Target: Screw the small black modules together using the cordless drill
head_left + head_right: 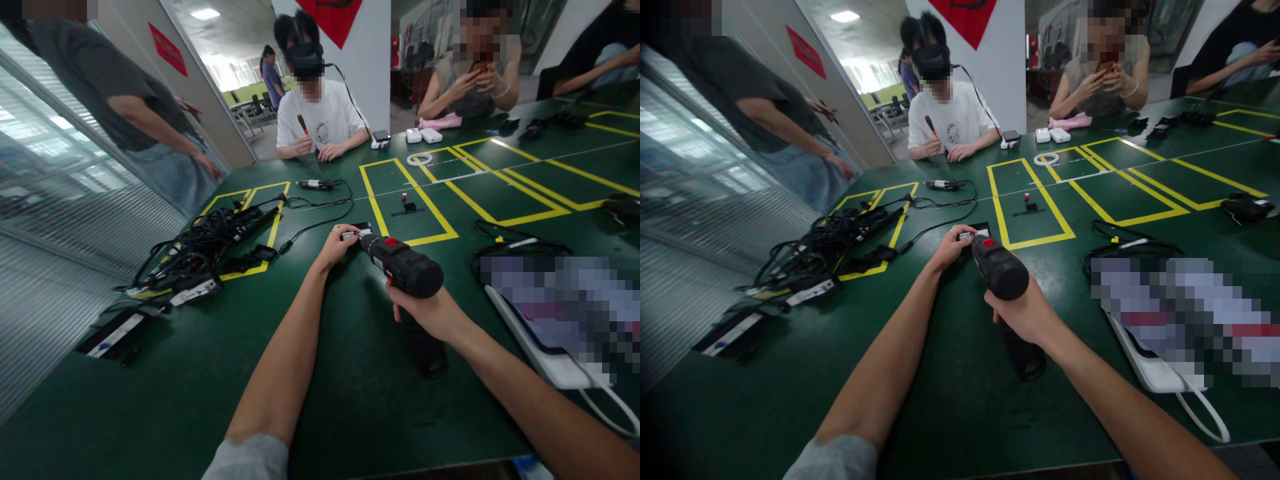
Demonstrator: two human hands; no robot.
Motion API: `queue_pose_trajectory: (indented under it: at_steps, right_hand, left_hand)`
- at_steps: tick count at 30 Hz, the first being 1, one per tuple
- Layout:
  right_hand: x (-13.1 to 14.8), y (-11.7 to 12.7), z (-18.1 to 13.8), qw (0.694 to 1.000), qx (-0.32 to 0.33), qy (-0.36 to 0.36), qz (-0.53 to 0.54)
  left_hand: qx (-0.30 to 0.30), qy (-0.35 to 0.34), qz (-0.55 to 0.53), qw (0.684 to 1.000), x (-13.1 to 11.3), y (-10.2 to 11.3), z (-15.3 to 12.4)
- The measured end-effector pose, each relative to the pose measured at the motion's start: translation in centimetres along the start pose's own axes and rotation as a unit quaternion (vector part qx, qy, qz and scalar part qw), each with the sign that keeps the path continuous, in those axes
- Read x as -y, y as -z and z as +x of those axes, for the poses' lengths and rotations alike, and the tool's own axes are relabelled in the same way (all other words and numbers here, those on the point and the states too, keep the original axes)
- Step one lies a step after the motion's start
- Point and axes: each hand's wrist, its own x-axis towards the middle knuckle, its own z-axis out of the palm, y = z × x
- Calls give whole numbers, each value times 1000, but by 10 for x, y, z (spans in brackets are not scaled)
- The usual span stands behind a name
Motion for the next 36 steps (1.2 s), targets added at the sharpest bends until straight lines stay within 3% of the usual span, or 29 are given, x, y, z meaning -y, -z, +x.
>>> queue_pose_trajectory:
  at_steps: [36]
  right_hand:
    - [2,2,0,999,21,-16,-29]
  left_hand:
    - [4,15,-1,1000,-10,1,-1]
